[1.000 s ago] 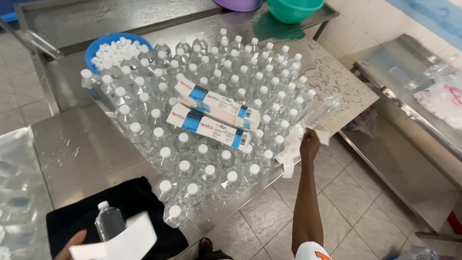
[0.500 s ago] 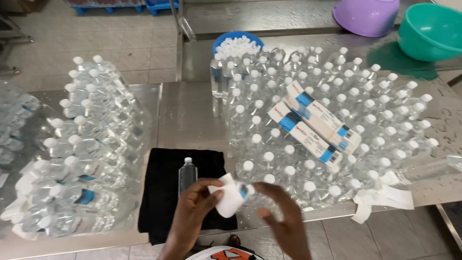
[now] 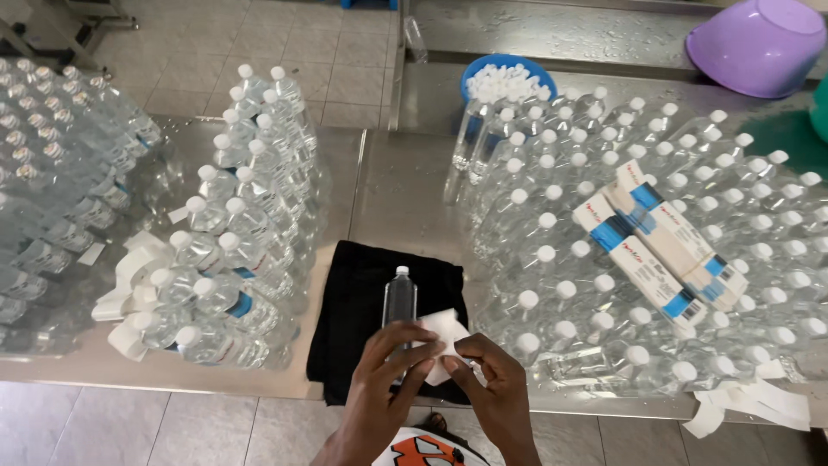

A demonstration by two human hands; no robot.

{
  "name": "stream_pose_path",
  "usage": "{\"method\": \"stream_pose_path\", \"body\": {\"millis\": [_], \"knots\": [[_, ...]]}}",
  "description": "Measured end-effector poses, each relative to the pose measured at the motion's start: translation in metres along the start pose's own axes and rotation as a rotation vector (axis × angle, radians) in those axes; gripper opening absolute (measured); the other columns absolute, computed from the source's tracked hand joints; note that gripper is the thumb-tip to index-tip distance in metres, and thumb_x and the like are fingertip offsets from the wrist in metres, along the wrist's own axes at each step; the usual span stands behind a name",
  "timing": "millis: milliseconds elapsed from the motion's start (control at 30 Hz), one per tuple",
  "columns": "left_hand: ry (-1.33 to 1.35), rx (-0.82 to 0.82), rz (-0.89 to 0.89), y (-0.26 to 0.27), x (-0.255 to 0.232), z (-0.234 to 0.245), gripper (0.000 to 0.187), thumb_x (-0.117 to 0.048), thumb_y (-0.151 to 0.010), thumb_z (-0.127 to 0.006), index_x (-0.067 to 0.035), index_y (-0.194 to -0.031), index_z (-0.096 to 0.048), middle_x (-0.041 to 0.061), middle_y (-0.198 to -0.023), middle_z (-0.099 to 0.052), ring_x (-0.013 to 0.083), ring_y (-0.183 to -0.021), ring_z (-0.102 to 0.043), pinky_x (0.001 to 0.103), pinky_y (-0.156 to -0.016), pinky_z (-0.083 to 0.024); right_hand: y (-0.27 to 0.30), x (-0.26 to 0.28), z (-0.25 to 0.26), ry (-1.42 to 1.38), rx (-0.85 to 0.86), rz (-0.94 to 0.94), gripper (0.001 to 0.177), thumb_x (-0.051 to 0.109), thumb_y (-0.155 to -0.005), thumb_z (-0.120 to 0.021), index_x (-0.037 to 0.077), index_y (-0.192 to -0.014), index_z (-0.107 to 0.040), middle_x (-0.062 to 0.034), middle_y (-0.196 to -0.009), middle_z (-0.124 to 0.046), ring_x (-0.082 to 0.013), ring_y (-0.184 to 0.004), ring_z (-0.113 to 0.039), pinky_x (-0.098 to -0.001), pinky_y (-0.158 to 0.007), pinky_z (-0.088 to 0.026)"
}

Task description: The person places clear plastic water bottles on a black mat and wraps paper labels around them by hand. They smooth the labels to secure them and then move the labeled bottles to a stack on the left side of the table. The process is repeated for several bottles.

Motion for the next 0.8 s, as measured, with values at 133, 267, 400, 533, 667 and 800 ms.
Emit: {"method": "stream_pose_path", "body": {"millis": [133, 267, 400, 533, 667, 800], "knots": [[0.11, 0.077, 0.149, 0.014, 0.026, 0.01, 0.025, -0.017, -0.102, -0.074, -0.014, -0.127, -0.081, 0.006, -0.125, -0.075, 0.0222, -0.117, -0.076, 0.036, -0.099, -0.064, 0.002, 0.014, -0.023, 0.228, 0.059, 0.128, 0.013, 0.018, -0.098, -0.078, 0.006, -0.095, -0.082, -0.004, -0.091, -0.077, -0.0166, -0.086, -0.072, -0.031, -0.075, -0.054], [0.133, 0.002, 0.124, 0.017, 0.037, 0.035, 0.017, -0.014, -0.1, -0.076, -0.013, -0.115, -0.084, 0.004, -0.112, -0.08, 0.0178, -0.101, -0.082, 0.029, -0.091, -0.067, 0.01, 0.026, -0.048, 0.411, 0.106, 0.226, 0.015, 0.02, -0.099, -0.074, 0.008, -0.101, -0.083, -0.0021, -0.098, -0.078, -0.0152, -0.089, -0.075, -0.0266, -0.065, -0.058], [0.052, 0.009, 0.021, 0.021, 0.039, 0.055, 0.017, -0.013, -0.104, -0.071, -0.008, -0.117, -0.081, 0.007, -0.115, -0.078, 0.0205, -0.104, -0.077, 0.032, -0.093, -0.065, 0.011, 0.034, -0.073, 0.487, 0.129, 0.332, 0.014, 0.015, -0.099, -0.074, 0.007, -0.107, -0.083, -0.0037, -0.104, -0.077, -0.0176, -0.095, -0.077, -0.0291, -0.079, -0.063], [-0.056, 0.028, -0.018, 0.026, 0.04, 0.067, 0.014, -0.009, -0.11, -0.061, -0.006, -0.119, -0.071, 0.008, -0.111, -0.072, 0.0256, -0.096, -0.072, 0.037, -0.084, -0.059, 0.014, 0.036, -0.096, 0.555, 0.145, 0.409, 0.013, 0.014, -0.099, -0.075, 0.006, -0.106, -0.081, -0.004, -0.104, -0.076, -0.0187, -0.094, -0.077, -0.0306, -0.078, -0.062], [0.108, 0.0, 0.27, 0.029, 0.059, 0.084, 0.016, -0.017, -0.111, -0.056, -0.005, -0.115, -0.066, 0.008, -0.11, -0.07, 0.0205, -0.095, -0.074, 0.033, -0.083, -0.058, 0.011, 0.025, -0.11, 0.566, 0.122, 0.327, 0.014, 0.015, -0.096, -0.077, 0.011, -0.109, -0.083, -0.0013, -0.107, -0.078, -0.014, -0.094, -0.08, -0.0252, -0.063, -0.063], [0.502, -0.255, 0.52, 0.049, 0.125, 0.106, 0.023, -0.023, -0.109, -0.06, -0.003, -0.115, -0.071, 0.006, -0.098, -0.077, 0.0117, -0.087, -0.072, 0.028, -0.075, -0.059, -0.001, 0.011, -0.117, 0.41, 0.102, 0.224, 0.011, 0.016, -0.093, -0.082, 0.006, -0.096, -0.083, -0.0035, -0.095, -0.083, -0.015, -0.091, -0.081, -0.0301, -0.081, -0.061]]}}
Point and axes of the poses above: each hand's wrist, its own y-axis away from the middle knuckle, its own z-axis out of the back of the hand, x = y × z, the point moved 8 cm from there along -y, towards the middle knuckle
